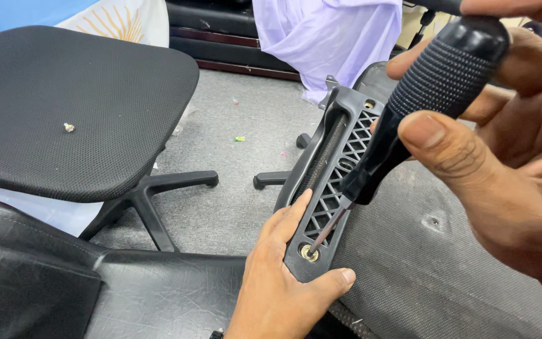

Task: The person aligns a black plastic chair armrest bracket onto the underside of an office chair seat and secures it by inserting and tightening two screws with a screwdriver. The hands hold the bracket in place while the screwdriver is used to fasten each screw.

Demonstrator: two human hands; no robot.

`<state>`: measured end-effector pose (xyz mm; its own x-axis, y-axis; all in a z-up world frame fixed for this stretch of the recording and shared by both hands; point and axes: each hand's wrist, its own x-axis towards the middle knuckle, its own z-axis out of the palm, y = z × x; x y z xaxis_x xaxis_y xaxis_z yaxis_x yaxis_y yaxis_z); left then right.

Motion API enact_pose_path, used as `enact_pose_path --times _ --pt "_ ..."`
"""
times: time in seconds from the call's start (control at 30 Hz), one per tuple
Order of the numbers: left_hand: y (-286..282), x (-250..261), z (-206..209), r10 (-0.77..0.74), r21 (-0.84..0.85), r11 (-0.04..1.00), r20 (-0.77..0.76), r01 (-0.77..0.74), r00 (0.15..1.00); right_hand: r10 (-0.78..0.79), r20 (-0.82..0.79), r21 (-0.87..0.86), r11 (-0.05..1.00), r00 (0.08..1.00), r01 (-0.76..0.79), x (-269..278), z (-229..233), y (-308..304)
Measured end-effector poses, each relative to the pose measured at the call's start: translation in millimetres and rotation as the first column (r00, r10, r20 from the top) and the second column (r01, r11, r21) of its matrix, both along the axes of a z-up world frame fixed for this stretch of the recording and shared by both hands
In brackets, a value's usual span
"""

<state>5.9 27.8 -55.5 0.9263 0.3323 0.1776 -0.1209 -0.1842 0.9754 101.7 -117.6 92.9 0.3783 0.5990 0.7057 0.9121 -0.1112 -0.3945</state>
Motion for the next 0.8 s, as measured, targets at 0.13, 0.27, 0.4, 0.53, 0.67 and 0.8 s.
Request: enact_pose_path --times 0.13,0.27,0.4,0.53,0.67,0.8 --pt "-0.3 2.6 0.7 -0.012 -0.050 0.999 -0.092 0.007 0.996 -0.060 0.036 -0.005 0.998 0.998 0.060 -9.3 3.9 2.3" --pt "0.6 2.2 -0.3 -0.003 -0.015 1.000 -0.015 0.003 1.000 -0.094 0.105 -0.027 0.995 0.990 0.097 -13.2 9.2 2.9" --pt "-0.2 2.4 -2.6 -0.013 -0.042 0.999 0.011 0.014 1.000 -0.062 0.146 -0.026 0.997 0.987 0.067 -14.9 8.7 3.4" --pt "0.9 2.7 -3.3 -0.028 -0.046 0.999 0.022 0.029 0.999 -0.059 0.239 -0.040 0.997 0.969 0.070 -15.6 8.4 4.3" --pt "1.5 2.6 -5.4 -0.026 -0.052 0.998 0.036 0.028 0.999 0.006 0.242 -0.030 1.000 0.970 0.001 -19.3 12.0 11.6" --pt "3.9 5.5 -15.5 -0.018 -0.020 1.000 0.061 0.019 0.998 0.117 0.140 -0.039 0.993 0.983 -0.113 -26.4 18.9 22.7"
